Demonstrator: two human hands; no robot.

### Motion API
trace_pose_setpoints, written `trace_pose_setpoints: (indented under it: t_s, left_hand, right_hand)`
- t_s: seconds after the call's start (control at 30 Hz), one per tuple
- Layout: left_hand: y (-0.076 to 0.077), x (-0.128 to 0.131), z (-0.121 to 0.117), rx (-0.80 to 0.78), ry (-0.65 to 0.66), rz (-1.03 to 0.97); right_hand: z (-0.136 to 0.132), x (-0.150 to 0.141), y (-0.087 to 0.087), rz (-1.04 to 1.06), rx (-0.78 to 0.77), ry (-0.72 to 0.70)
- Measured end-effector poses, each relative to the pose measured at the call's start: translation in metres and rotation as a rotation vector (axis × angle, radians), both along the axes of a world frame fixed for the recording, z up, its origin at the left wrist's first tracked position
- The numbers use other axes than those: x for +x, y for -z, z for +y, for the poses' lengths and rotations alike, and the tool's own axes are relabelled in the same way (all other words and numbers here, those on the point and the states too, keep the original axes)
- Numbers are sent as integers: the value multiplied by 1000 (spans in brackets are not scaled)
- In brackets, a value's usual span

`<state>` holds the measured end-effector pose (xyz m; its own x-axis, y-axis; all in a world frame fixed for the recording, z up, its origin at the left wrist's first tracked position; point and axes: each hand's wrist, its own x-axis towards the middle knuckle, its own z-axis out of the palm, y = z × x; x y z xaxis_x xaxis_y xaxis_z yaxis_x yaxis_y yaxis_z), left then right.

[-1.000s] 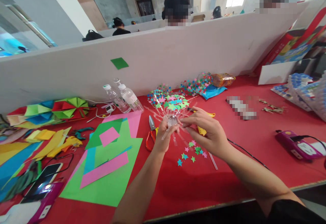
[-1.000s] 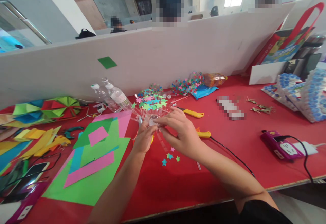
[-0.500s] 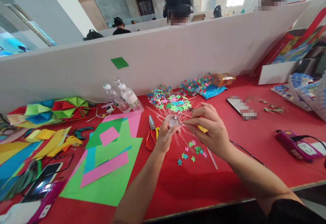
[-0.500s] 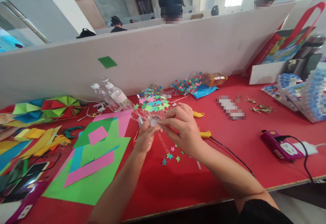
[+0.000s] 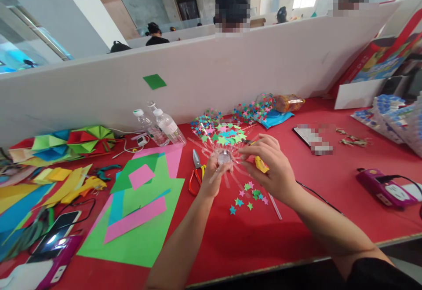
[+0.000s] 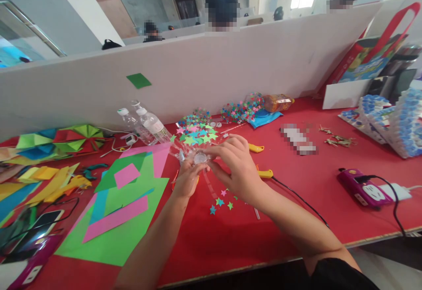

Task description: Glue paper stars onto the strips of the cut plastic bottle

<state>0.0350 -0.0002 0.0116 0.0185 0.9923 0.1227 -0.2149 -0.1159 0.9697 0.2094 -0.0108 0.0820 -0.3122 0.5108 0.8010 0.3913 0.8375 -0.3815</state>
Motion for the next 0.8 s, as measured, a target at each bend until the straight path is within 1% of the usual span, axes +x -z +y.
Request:
trace_pose_setpoints:
  t_s: [0.2,0.33,0.47,0.6,0.8]
  left_hand:
    - [2,-1,0,4,-19,-66]
    - [-1,-1,-2,3,-17,-111]
    - [-1,0,-2,-37,-110,-84]
    - [0,3,-3,-47,-136,-46]
    - [1,5,-1,-104,-125,-72]
  right_hand:
    - [-3,1,-1,-7,-15,15]
    - [-6,2,-3,3,13,79]
    - [-7,2,-2,-56,56,133]
    - [-6,-2,0,-97,85,124]
    - [-4,-3,3,-127,121,107]
